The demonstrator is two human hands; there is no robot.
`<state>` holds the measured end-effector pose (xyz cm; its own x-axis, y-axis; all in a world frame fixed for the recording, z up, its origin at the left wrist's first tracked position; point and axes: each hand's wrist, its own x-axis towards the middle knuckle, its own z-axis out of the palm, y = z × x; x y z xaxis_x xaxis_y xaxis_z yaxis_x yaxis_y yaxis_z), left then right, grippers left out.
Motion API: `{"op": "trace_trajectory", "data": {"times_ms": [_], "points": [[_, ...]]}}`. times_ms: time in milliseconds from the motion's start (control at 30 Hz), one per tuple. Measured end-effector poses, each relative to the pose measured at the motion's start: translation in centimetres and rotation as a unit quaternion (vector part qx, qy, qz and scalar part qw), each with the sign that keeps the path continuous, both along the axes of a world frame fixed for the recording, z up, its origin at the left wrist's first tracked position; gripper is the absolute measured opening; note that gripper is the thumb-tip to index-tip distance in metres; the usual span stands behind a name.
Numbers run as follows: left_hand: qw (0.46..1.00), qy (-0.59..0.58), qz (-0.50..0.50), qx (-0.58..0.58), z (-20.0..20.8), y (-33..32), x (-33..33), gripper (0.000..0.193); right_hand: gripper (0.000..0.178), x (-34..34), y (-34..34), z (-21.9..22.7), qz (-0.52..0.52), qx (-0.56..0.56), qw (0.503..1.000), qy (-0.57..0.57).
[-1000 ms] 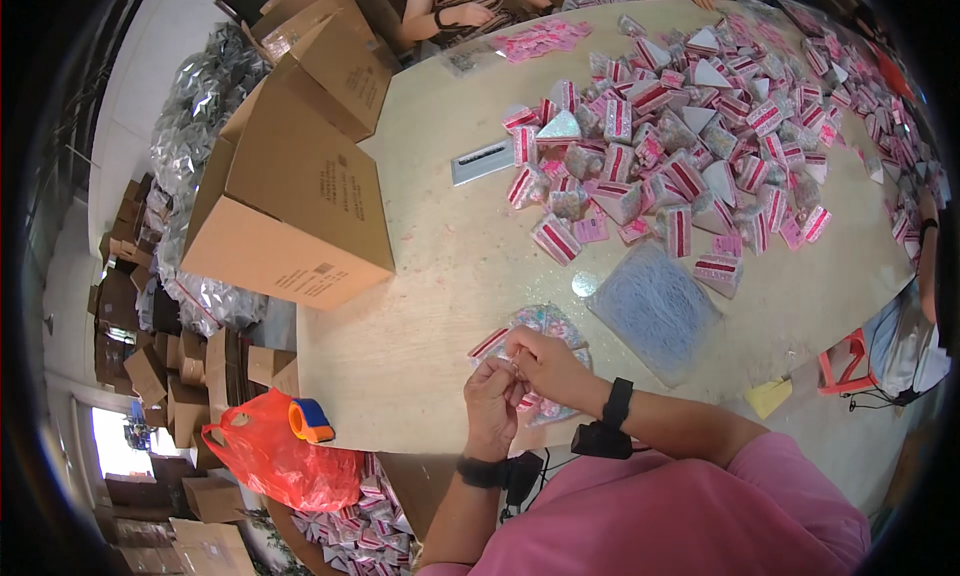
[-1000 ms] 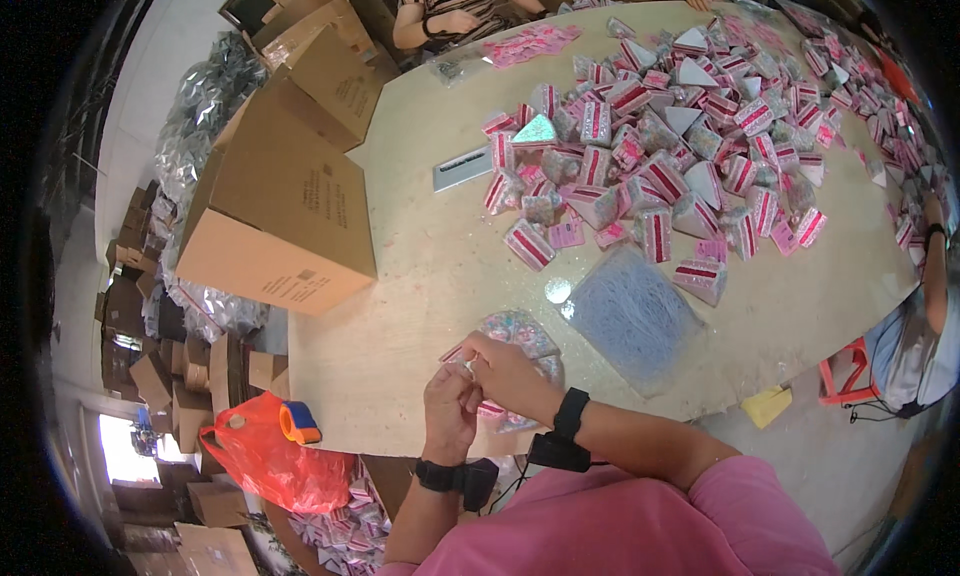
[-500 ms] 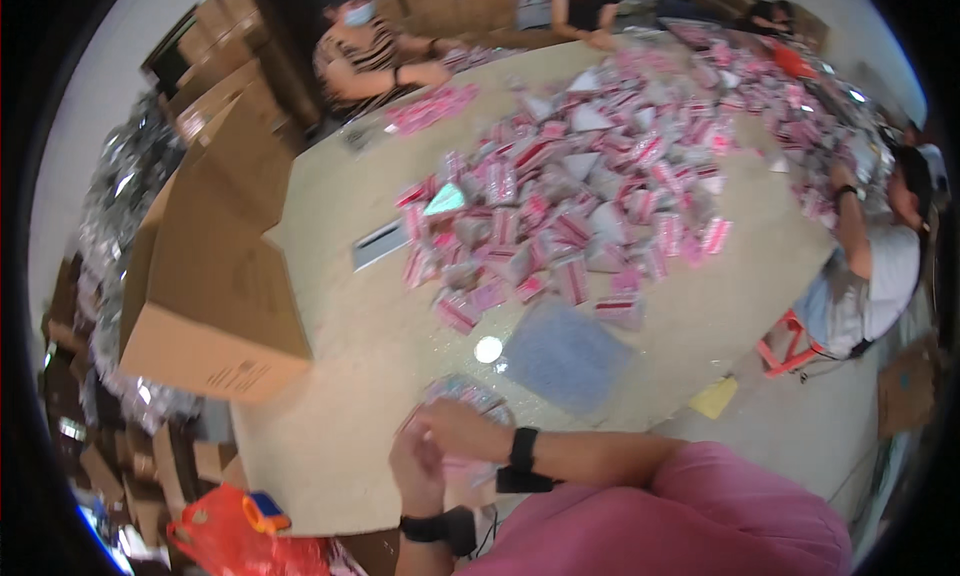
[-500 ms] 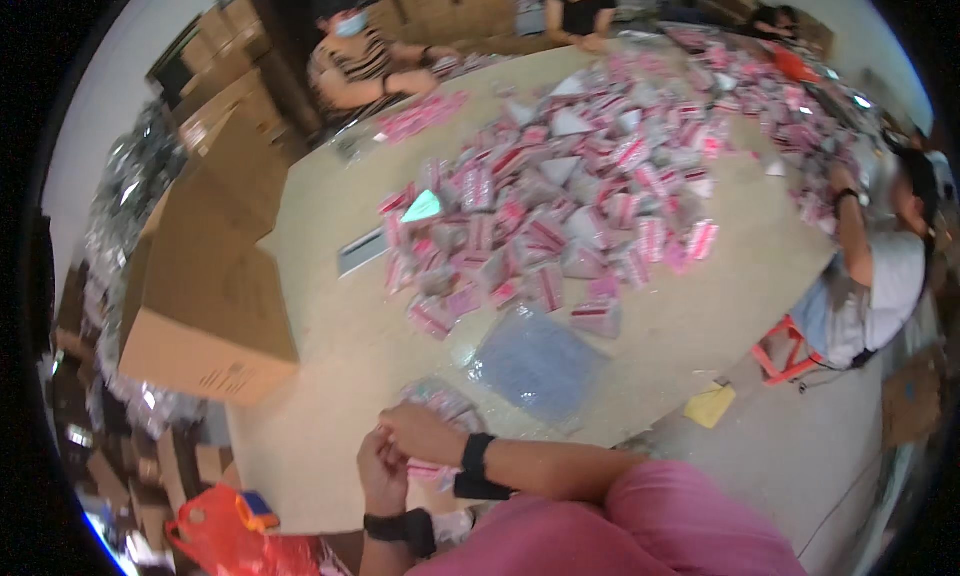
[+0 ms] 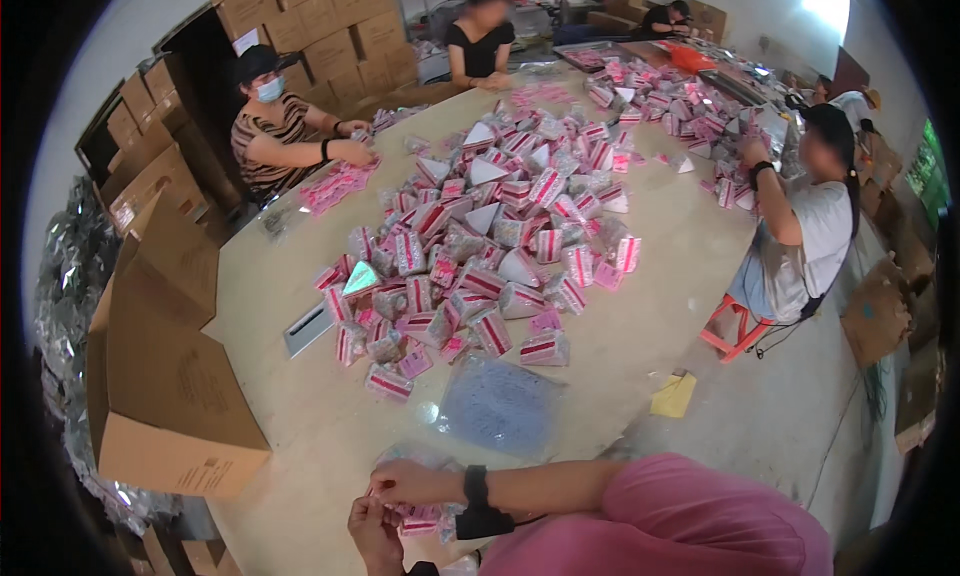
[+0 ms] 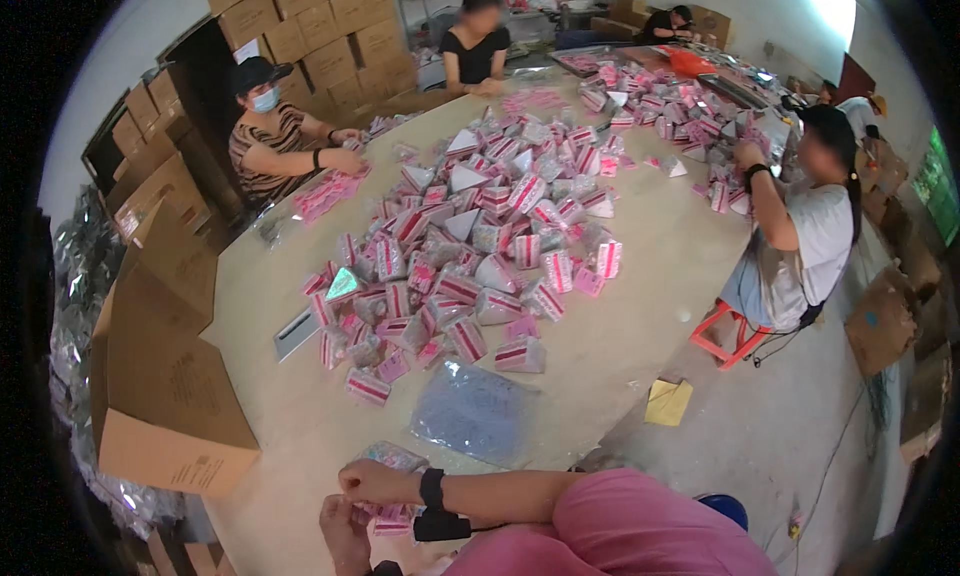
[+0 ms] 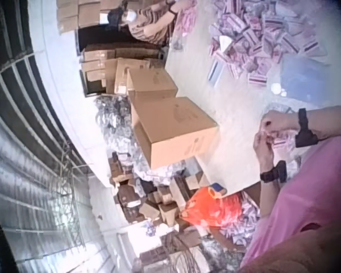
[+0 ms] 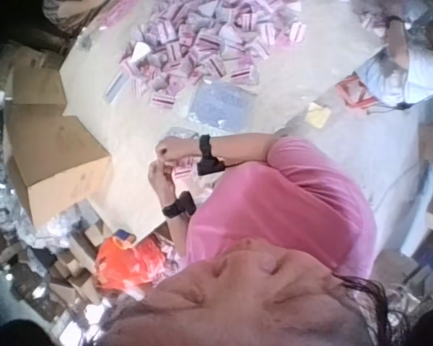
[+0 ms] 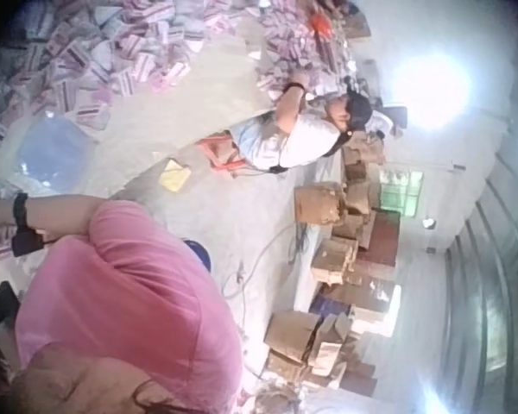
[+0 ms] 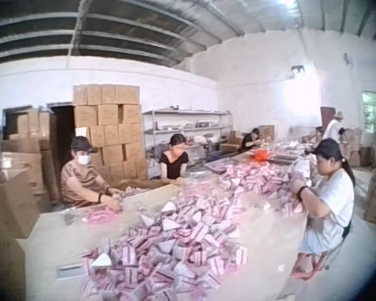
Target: Packing small triangular pink items into clear plastic bags at a manufacturing workbench.
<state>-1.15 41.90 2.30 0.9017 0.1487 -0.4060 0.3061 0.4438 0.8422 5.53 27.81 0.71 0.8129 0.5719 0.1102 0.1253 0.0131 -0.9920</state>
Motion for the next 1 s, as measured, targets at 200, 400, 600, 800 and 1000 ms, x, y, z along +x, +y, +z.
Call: {"op": "trace_trajectory", "data": {"times_ms": [200,400,600,800,1000], "points": [[0.993,-0.019,0.007,-0.118,2.1,0.0,-0.2,0.009,0.012,0.0,-0.1,3.0,-0.056,0.0,0.991,-0.125],[0.992,-0.074,0.038,-0.099,4.9,-0.9,-0.2,0.011,0.011,-0.9,0.3,8.2,-0.03,0.019,0.991,-0.13],[0.985,-0.162,0.008,-0.052,5.5,-0.9,-1.2,0.01,0.011,-0.3,-1.2,13.6,0.072,0.045,0.99,0.115],[0.992,-0.126,-0.003,0.02,6.2,-0.5,-1.3,0.049,0.004,0.2,-0.5,14.2,0.035,0.169,0.979,0.112],[0.992,-0.102,-0.003,0.07,6.2,1.3,-0.1,0.006,0.004,0.4,-1.9,13.6,0.007,0.298,0.918,0.263]]}}
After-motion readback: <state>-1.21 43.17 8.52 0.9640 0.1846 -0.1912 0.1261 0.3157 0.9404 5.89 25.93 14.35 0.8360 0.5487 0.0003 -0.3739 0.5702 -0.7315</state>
